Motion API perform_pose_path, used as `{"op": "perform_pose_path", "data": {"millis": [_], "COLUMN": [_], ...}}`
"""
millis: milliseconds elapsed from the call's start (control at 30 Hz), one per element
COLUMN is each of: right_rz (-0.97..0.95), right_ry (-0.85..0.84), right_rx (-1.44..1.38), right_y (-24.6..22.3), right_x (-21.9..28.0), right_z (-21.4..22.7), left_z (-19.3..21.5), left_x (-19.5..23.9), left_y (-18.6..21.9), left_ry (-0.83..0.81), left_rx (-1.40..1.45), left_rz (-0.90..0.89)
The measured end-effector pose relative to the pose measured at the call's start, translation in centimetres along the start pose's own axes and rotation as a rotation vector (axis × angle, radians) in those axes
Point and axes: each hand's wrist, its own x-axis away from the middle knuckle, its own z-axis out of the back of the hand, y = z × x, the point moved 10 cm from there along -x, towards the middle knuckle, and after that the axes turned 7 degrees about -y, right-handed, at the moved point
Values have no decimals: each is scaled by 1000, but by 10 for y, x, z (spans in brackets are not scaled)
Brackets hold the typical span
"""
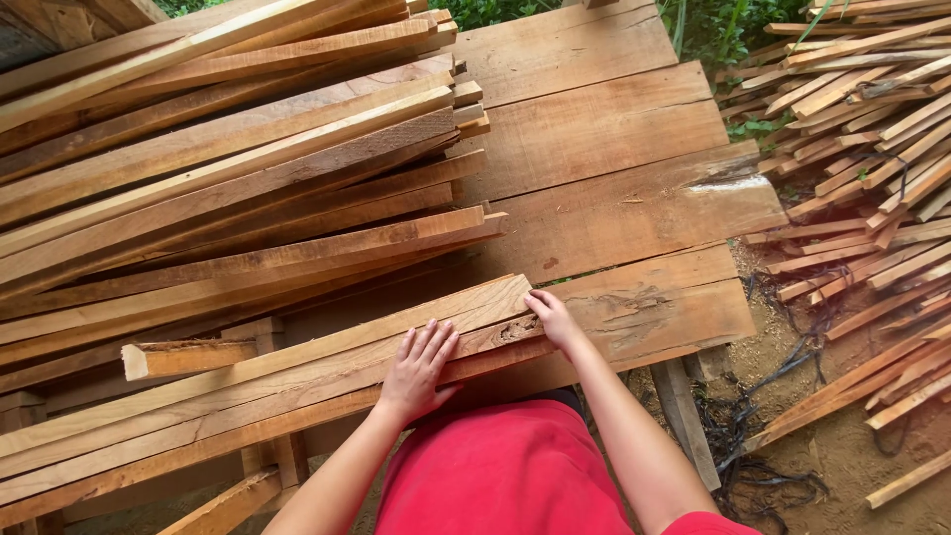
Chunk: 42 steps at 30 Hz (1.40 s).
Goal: The person arranges several long wooden planks on a wooden rack, aligning them by hand. They then use black zip ties to secure the stack of planks together, wrapping and tightening the ties around the wood.
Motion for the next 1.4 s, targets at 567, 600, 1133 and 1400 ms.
{"op": "perform_pose_path", "data": {"millis": [567,600,1133,1400], "right_rz": [480,489,525,836], "right_ry": [112,129,150,-34], "right_rx": [1209,1228,1156,948], "right_y": [-154,-152,-148,-197], "right_x": [56,55,49,107], "right_z": [-89,-89,-102,-259], "left_z": [-13,-13,-24,44], "left_x": [65,65,59,121], "left_y": [-145,-144,-167,-212], "left_ry": [-48,-35,-146,-416], "left_rx": [82,90,344,696], "left_rz": [591,595,635,617]}}
